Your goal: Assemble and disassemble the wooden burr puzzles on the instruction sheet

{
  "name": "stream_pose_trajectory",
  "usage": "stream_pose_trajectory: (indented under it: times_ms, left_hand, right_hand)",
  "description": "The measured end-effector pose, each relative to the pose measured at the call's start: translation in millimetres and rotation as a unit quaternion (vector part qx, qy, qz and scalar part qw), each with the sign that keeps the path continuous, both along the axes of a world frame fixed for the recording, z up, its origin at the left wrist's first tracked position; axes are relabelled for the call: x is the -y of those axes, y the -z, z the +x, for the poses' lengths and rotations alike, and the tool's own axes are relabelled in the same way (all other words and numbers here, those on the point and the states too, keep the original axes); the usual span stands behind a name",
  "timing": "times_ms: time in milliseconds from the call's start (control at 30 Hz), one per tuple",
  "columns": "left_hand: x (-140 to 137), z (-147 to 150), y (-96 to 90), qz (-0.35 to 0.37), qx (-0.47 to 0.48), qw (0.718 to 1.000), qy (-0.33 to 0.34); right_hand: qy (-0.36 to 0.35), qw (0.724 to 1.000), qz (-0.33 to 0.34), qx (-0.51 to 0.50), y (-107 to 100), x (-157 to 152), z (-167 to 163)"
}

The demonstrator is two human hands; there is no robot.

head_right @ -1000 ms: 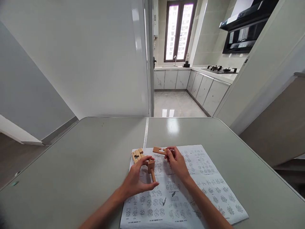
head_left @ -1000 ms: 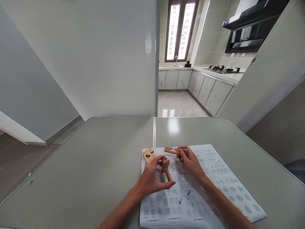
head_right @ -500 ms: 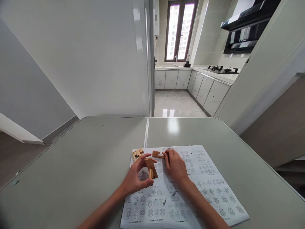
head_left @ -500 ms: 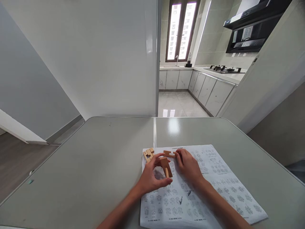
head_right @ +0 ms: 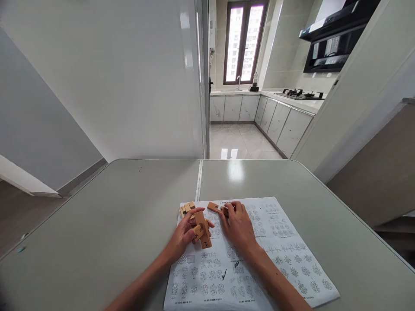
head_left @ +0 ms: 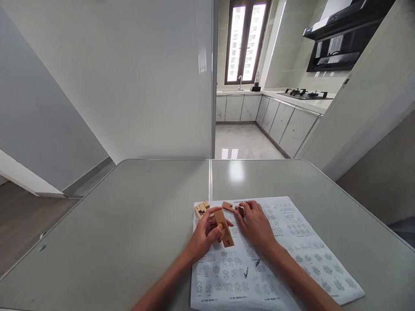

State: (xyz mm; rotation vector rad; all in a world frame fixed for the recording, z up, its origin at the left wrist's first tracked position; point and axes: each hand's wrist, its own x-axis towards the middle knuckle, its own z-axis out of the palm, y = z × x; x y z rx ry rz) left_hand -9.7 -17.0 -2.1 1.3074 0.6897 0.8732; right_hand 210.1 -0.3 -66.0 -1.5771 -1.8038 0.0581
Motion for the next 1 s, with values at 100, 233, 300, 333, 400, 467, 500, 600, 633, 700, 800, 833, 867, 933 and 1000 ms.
stream_pose_trajectory:
  times_ms: [100, 233, 300, 333, 400, 467, 500, 600, 633, 700, 800, 833, 867, 933, 1000]
  left_hand:
    - [0.6, 0.6, -0.6, -0.009, -0.004, 1.000, -0.006]
    - [0.5, 0.9, 4.0, -0.023, -0.001, 1.000, -0.010]
    - [0.4, 1.0, 6.4, -0.025, 0.003, 1.000, -0.010]
    - [0.3, 1.0, 7.2, -0.025, 0.001, 1.000, -0.012]
    - [0.4, 1.0, 7.6, -0.023, -0.009, 1.000, -0.020]
    - [0.7, 0.9, 7.4, -0.019, -0.021, 0.999, -0.026]
    - [0.8, 0.9, 7.3, -0.017, -0.023, 0.999, -0.025]
    - [0.8, 1.1, 7.5, -0.011, -0.013, 1.000, -0.012]
    - [0.7, 1.2, 7.6, -0.010, -0.006, 1.000, -0.008]
    - [0.6, 1.3, 7.3, -0.014, 0.004, 1.000, -0.003]
    - [0.3, 1.2, 6.2, -0.021, 0.015, 1.000, -0.002]
    - [0.1, 1.2, 6.1, -0.023, 0.019, 1.000, 0.000]
    - [-0.3, 1.1, 6.3, -0.025, 0.024, 0.999, 0.004]
    - [-1.5, 0.9, 8.4, -0.024, 0.034, 0.999, 0.010]
    - [-3.1, 0.6, 12.2, -0.021, 0.045, 0.999, 0.013]
  right_hand:
    - [-0.054, 0.994, 0.020, -0.096, -16.1, 5.5, -0.7]
    - [-0.212, 0.963, 0.045, -0.157, -38.2, 19.3, -4.3]
    - [-0.270, 0.951, 0.053, -0.140, -43.0, 25.1, -7.8]
    - [-0.287, 0.948, 0.052, -0.130, -43.9, 27.1, -9.8]
    - [-0.301, 0.946, 0.046, -0.114, -43.4, 29.1, -13.7]
    - [-0.299, 0.948, 0.033, -0.106, -41.4, 29.1, -16.3]
    - [-0.295, 0.949, 0.027, -0.106, -40.2, 28.6, -17.0]
    - [-0.288, 0.951, 0.007, -0.110, -37.1, 26.7, -17.1]
    - [-0.287, 0.951, 0.004, -0.111, -36.4, 26.1, -16.8]
    - [-0.287, 0.952, 0.001, -0.109, -35.8, 25.1, -16.2]
    - [-0.289, 0.952, -0.016, -0.101, -36.3, 24.2, -15.4]
    - [-0.289, 0.952, -0.024, -0.098, -36.6, 24.1, -15.2]
    - [-0.288, 0.952, -0.034, -0.094, -36.7, 24.1, -15.0]
    - [-0.285, 0.952, -0.051, -0.094, -36.6, 24.2, -14.7]
    - [-0.284, 0.951, -0.074, -0.102, -36.2, 24.4, -14.9]
